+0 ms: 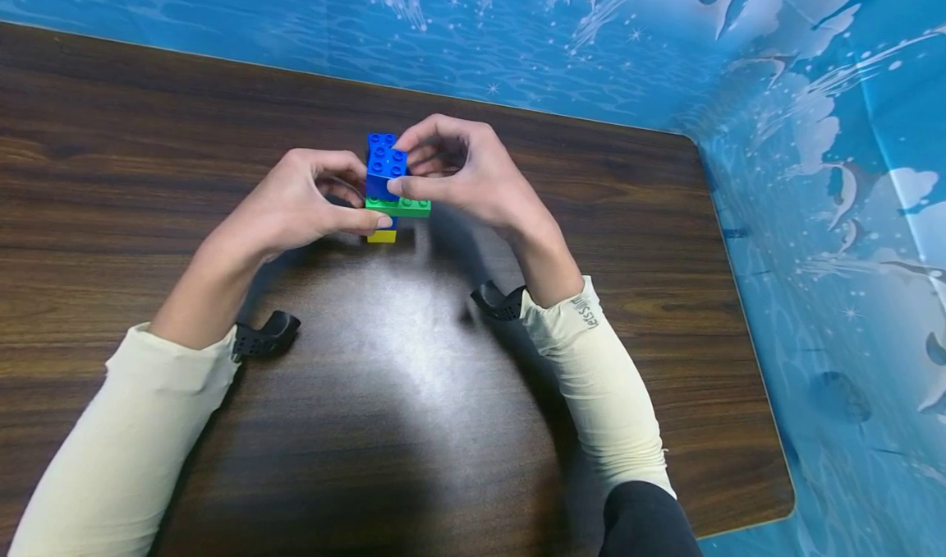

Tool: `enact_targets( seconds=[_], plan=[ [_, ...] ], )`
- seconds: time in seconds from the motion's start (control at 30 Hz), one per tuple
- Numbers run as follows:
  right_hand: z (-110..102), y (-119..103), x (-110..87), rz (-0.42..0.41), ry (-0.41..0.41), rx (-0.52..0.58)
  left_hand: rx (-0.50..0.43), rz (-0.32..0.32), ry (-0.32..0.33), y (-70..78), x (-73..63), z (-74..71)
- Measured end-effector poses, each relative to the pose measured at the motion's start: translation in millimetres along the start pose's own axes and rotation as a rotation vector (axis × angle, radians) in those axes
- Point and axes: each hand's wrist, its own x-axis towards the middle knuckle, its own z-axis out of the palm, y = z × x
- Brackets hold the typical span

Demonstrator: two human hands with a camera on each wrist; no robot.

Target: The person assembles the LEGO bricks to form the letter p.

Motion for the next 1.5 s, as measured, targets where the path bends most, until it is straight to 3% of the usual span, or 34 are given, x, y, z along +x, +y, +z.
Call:
enact_targets(
  seconds=[0.37, 0.63, 1.5],
  plan=[
    [0, 5, 0.7, -0.043, -0.037, -0.026, -0.013, 0.018, 0.001, 0.4, -0.6, 0.8],
    [-1, 5, 0.3, -0.134, -0.050, -0.177, -0.011, 0.011, 0.005, 1.0, -2.5, -0.2],
    [-6, -5, 3.4, -0.164, -0.117, -0.358, -0.024, 0.007, 0.000, 1.3, -4.4, -2.7]
  ],
)
